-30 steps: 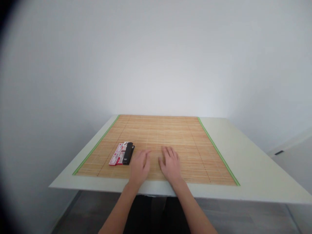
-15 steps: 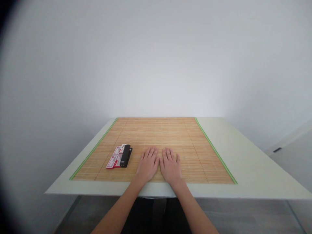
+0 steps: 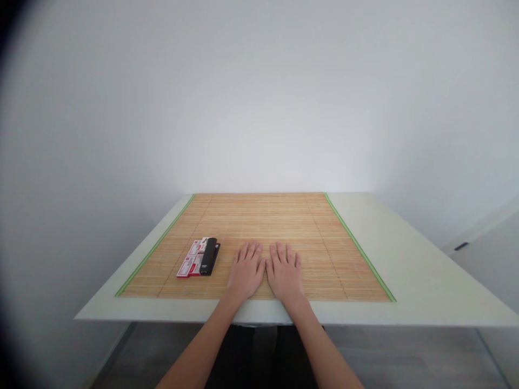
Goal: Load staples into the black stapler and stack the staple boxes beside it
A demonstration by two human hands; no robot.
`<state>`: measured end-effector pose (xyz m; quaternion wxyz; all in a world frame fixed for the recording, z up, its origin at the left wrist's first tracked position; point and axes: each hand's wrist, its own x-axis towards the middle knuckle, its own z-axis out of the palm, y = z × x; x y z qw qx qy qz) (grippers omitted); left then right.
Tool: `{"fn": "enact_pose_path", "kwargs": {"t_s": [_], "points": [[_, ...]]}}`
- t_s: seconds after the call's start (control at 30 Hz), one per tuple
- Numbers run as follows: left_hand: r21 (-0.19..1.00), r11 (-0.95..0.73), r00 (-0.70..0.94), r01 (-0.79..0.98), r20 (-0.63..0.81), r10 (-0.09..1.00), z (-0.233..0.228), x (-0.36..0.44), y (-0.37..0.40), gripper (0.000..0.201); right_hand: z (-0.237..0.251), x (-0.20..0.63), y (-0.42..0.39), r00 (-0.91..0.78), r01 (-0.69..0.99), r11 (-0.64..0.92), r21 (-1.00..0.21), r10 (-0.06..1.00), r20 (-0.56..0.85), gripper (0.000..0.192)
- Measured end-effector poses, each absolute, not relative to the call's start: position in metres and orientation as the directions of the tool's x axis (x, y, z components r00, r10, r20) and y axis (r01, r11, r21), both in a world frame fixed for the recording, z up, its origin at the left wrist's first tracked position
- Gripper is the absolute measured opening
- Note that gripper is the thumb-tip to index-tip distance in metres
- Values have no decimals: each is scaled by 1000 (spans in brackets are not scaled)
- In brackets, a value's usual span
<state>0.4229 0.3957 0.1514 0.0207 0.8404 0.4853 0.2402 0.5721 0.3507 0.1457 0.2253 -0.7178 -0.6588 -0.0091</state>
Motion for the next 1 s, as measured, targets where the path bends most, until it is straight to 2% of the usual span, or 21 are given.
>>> {"fn": "enact_pose_path", "kwargs": {"t_s": [0.17,0.47,1.0], "points": [[259,-526,422,810,366,830,153,423,395,55,147,572,350,131,956,-41,-289,946,297,56],[185,-496,421,848,333,844,157,423,392,56,150,569,348,132,986,-99,-132,953,274,56],[231,-461,398,857,273,876,164,423,385,57,151,571,345,120,992,-106,-73,968,220,61]]}}
